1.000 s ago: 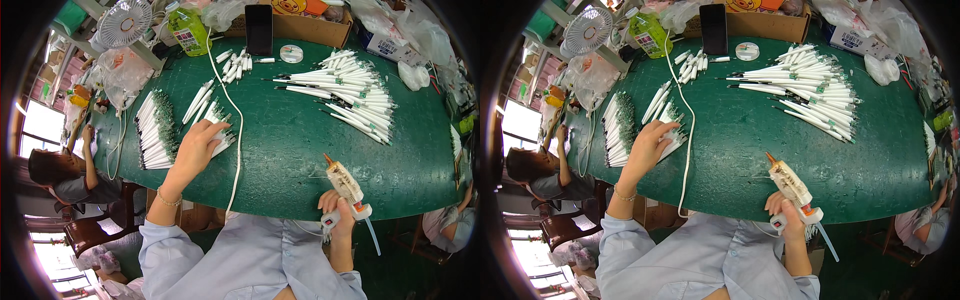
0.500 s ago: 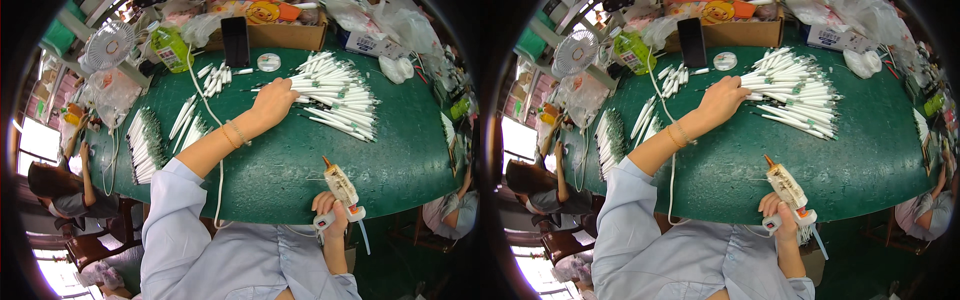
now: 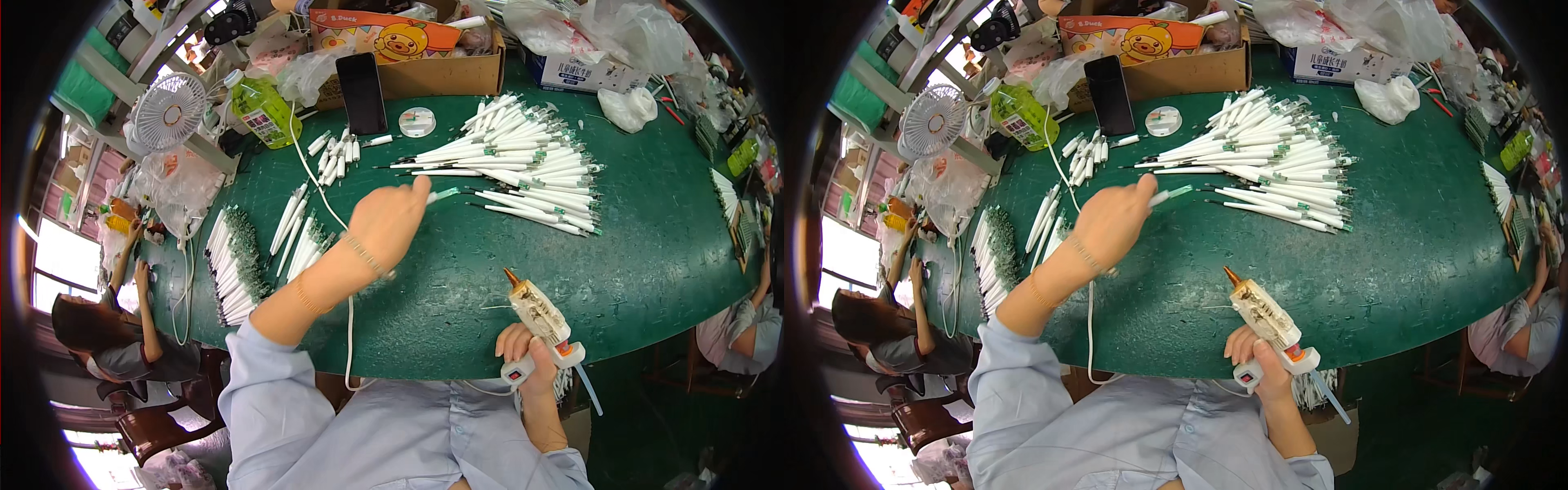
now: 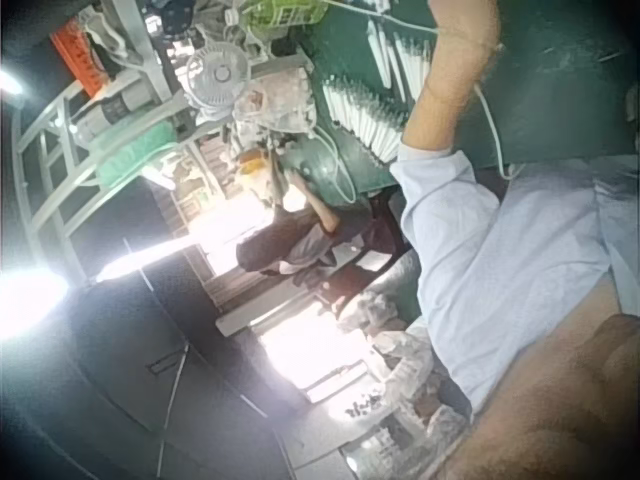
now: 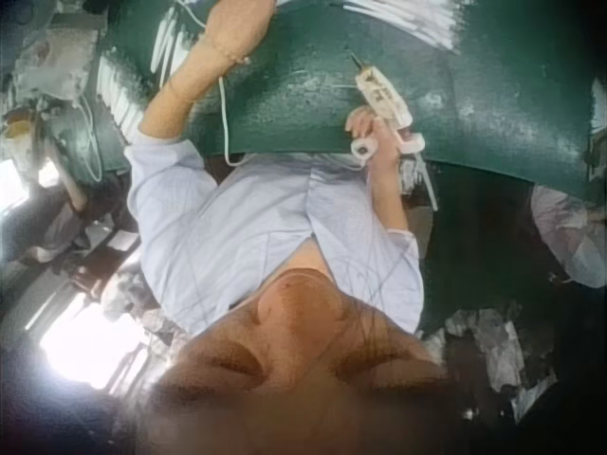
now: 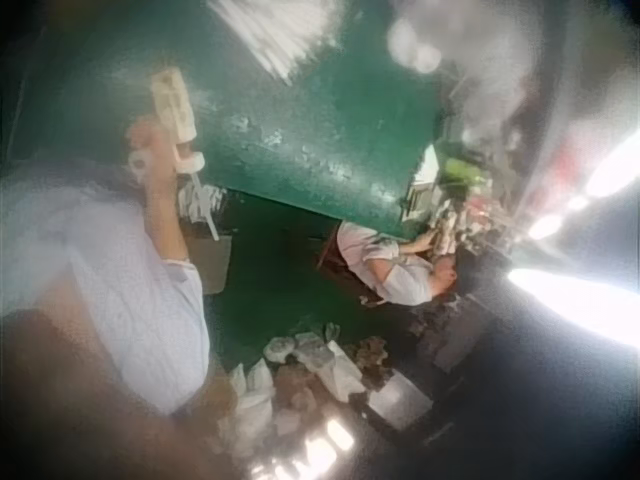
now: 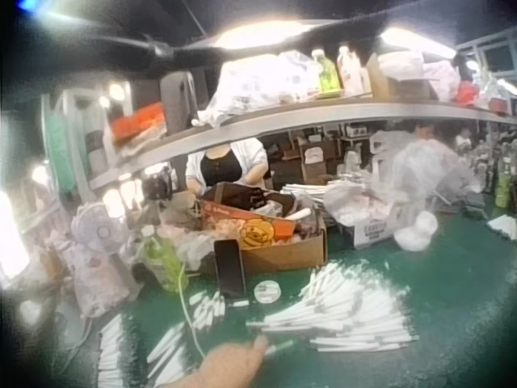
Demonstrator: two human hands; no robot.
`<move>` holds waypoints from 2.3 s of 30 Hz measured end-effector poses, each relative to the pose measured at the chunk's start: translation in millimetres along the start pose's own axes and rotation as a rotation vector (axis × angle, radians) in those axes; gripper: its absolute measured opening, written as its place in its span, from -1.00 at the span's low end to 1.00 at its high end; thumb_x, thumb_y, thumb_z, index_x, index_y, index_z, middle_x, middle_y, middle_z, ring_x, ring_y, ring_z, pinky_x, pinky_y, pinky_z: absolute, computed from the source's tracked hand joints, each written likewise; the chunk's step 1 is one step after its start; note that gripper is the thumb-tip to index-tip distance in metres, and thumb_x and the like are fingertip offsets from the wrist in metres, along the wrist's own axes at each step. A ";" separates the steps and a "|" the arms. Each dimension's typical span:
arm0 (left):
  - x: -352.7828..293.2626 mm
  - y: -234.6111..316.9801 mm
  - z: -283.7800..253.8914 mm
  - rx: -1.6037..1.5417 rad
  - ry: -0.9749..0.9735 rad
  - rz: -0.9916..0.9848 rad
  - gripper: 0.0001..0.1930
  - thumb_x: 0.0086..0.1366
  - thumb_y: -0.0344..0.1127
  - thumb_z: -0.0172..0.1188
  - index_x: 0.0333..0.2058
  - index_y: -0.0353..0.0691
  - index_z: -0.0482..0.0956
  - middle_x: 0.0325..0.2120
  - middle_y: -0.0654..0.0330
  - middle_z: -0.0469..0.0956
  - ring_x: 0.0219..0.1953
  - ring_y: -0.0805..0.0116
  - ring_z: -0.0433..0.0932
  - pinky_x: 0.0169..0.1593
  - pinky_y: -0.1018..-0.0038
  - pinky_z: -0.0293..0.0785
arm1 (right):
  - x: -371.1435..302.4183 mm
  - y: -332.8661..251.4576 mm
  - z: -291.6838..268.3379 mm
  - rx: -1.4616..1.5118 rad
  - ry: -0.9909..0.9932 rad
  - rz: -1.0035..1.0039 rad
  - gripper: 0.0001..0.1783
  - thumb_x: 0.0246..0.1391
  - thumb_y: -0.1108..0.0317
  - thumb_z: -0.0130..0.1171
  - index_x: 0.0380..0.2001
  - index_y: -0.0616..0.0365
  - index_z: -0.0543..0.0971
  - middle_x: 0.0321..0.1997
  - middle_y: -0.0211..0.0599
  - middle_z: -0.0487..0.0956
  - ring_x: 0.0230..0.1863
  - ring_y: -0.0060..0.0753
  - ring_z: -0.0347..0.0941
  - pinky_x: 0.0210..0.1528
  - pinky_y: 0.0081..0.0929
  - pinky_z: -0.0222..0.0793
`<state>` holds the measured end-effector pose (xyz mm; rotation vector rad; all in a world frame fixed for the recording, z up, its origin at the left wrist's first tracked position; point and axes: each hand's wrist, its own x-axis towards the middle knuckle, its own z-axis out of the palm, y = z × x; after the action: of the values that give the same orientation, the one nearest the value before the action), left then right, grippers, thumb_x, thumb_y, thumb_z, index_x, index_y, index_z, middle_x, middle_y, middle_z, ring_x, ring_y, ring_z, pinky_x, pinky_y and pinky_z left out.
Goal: The person applies glue to small white components on an assembly line using a hot glue gun.
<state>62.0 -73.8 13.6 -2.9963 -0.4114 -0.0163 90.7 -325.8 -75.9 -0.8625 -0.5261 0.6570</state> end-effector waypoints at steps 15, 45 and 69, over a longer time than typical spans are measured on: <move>-96.7 2.3 6.8 -1.351 -0.249 -0.154 -0.47 0.09 -0.54 0.11 0.05 -0.20 0.16 -0.52 0.24 0.38 -0.51 0.52 0.50 -0.52 0.68 0.41 | 0.7 6.1 24.2 -0.059 -0.103 0.226 -0.62 -0.07 0.12 -0.03 -0.76 0.18 0.34 -0.69 -0.23 0.33 -0.53 -0.31 0.29 -0.36 -0.34 0.25; -95.2 41.7 12.2 -1.613 -0.597 -0.039 -0.64 0.14 -0.46 0.09 -0.06 -0.35 0.32 -0.36 0.12 0.53 -0.50 0.55 0.47 -0.54 0.72 0.37 | 19.7 2.0 38.6 -0.068 0.126 0.186 -0.82 -0.05 0.46 0.11 -0.33 0.15 0.40 -0.19 -0.32 0.39 -0.22 -0.61 0.30 -0.16 -0.60 0.23; -97.7 51.0 1.0 -1.595 -0.376 -0.117 -0.45 0.11 -0.53 0.08 0.09 -0.26 0.11 -0.42 0.12 0.51 -0.49 0.55 0.48 -0.52 0.70 0.39 | 17.0 8.2 44.2 -0.125 0.148 0.144 -0.83 -0.03 0.38 0.05 -0.33 0.19 0.43 -0.19 -0.29 0.39 -0.28 -0.61 0.30 -0.25 -0.62 0.23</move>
<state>-18.3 -148.6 4.2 -4.5361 -0.9588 0.3988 70.7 -287.0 -55.7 -1.0657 -0.3767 0.6905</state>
